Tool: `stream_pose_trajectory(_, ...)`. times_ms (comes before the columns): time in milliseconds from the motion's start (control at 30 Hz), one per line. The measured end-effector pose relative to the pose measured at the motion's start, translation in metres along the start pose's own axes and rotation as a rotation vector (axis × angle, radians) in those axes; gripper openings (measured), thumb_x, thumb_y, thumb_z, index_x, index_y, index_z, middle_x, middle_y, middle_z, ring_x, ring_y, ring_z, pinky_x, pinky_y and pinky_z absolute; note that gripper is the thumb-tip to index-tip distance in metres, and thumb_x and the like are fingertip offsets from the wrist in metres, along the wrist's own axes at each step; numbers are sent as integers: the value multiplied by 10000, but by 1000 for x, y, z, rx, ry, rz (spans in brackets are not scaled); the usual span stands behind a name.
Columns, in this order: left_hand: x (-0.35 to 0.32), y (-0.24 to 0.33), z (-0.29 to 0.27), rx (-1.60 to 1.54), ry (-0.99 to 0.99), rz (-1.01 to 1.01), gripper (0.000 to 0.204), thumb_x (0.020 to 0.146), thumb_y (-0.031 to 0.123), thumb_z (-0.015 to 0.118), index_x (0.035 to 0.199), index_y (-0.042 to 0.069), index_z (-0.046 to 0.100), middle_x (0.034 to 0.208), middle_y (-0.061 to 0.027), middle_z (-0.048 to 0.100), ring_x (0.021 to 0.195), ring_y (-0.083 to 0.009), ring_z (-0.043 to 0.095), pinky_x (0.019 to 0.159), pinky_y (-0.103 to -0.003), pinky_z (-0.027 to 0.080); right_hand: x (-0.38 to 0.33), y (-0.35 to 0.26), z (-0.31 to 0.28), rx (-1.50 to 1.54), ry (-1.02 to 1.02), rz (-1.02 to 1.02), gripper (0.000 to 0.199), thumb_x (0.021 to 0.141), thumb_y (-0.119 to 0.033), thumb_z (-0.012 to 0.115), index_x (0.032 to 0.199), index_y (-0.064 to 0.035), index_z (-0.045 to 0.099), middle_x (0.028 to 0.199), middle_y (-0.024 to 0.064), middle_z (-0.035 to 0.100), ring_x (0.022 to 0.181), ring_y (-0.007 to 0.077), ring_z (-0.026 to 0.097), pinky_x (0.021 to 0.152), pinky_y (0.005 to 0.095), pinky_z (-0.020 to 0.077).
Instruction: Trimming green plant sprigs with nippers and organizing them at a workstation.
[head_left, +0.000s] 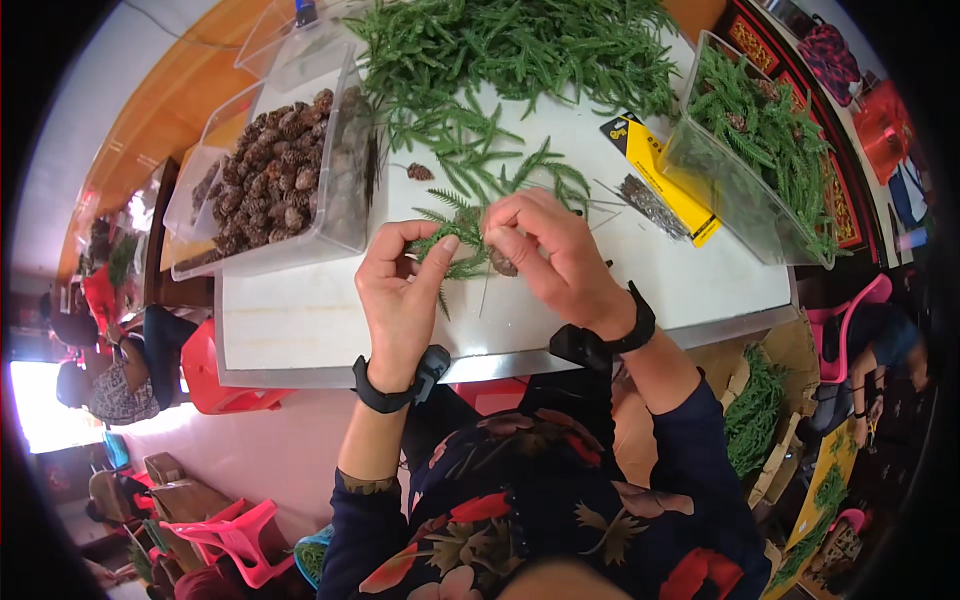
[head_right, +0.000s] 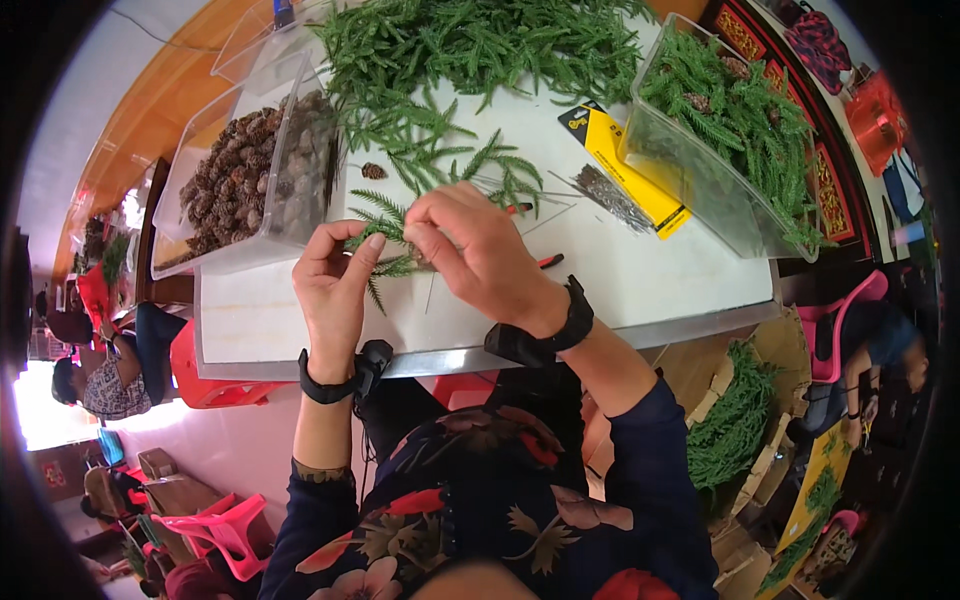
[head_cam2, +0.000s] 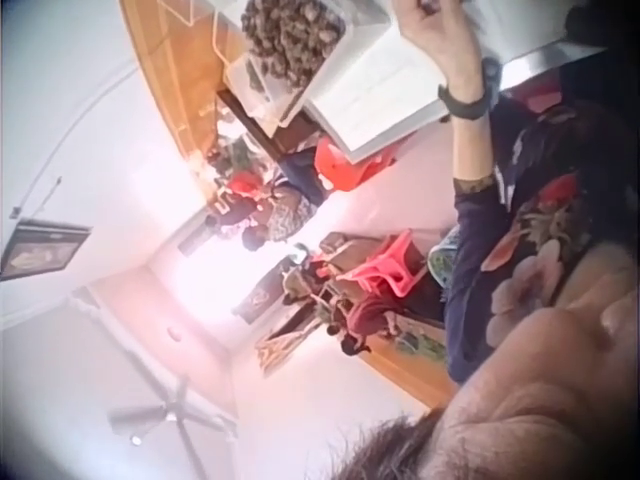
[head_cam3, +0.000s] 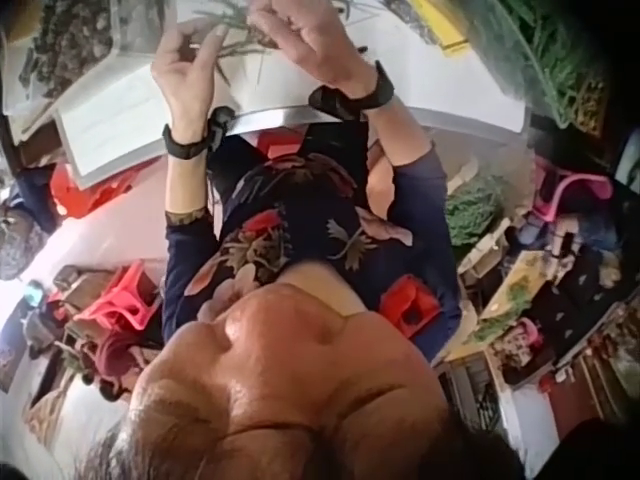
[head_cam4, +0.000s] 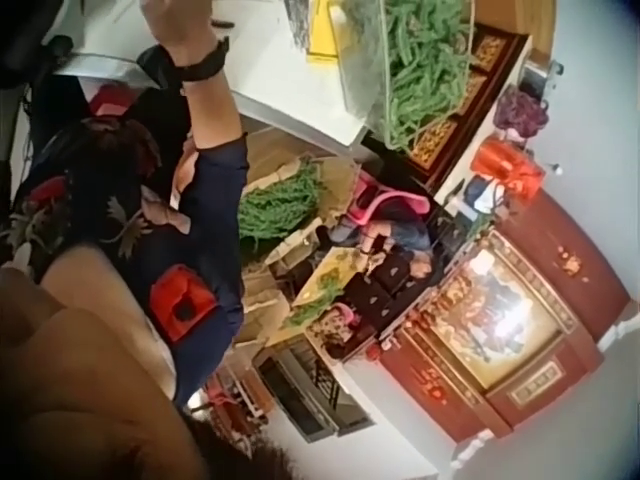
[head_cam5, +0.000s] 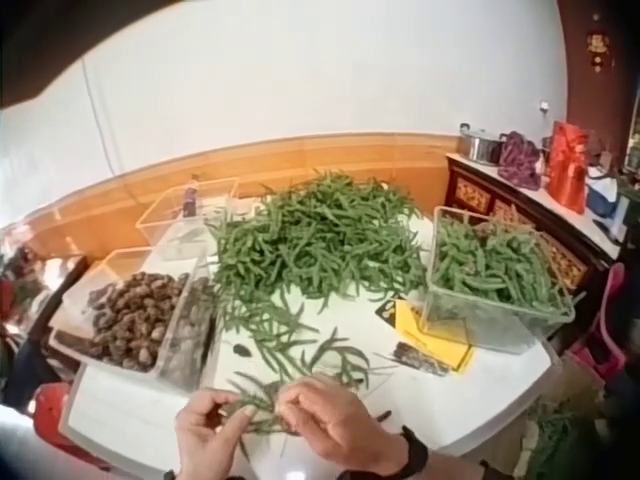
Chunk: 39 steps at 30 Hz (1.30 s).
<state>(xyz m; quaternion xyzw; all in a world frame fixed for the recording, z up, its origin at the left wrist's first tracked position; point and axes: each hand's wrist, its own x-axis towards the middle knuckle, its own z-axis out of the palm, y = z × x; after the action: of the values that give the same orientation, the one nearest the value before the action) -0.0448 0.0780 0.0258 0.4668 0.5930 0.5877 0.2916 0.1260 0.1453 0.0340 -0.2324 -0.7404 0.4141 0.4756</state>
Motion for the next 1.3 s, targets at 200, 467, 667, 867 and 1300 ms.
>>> stream_pose_trajectory(200, -24, 3, -5, 115, 110, 165, 149, 796, 25, 737, 931, 16, 674, 906, -8, 572, 690, -49, 514, 558, -183, 396, -15, -30, 13, -203, -220, 134, 106, 895, -92, 597, 833, -6, 595, 706, 63, 594, 696, 185, 530, 655, 324, 424)
stream_pose_trajectory(467, -50, 0, -17, 28, 105, 94, 158, 801, 18, 730, 951, 23, 681, 878, -7, 588, 690, -46, 518, 565, -184, 405, -27, -32, 26, -296, -241, 146, 130, 850, -115, 643, 776, -12, 611, 644, 85, 584, 629, 246, 538, 604, 348, 424)
stream_pose_trajectory(667, -65, 3, -19, -28, 106, -79, 154, 802, 36, 740, 940, 2, 679, 823, -17, 621, 684, -42, 515, 586, -182, 410, -26, -39, 29, -428, -262, 112, 120, 803, -113, 660, 747, -17, 615, 655, 102, 592, 645, 268, 558, 593, 361, 429)
stream_pose_trajectory(867, -71, -4, -21, 66, 92, 34, 141, 846, 82, 718, 927, -27, 680, 812, -28, 633, 704, -63, 525, 632, -208, 420, -26, -43, 33, -544, -232, 82, 117, 783, -104, 655, 730, -13, 605, 645, 97, 585, 623, 275, 554, 581, 372, 431)
stream_pose_trajectory(1300, -73, -4, -30, -301, 57, -172, 129, 897, 81, 658, 945, -33, 693, 867, -18, 618, 785, -81, 526, 745, -211, 406, -29, -41, 33, -121, -302, 348, 131, 868, -125, 651, 849, 3, 632, 689, 40, 612, 623, 108, 551, 551, 260, 438)
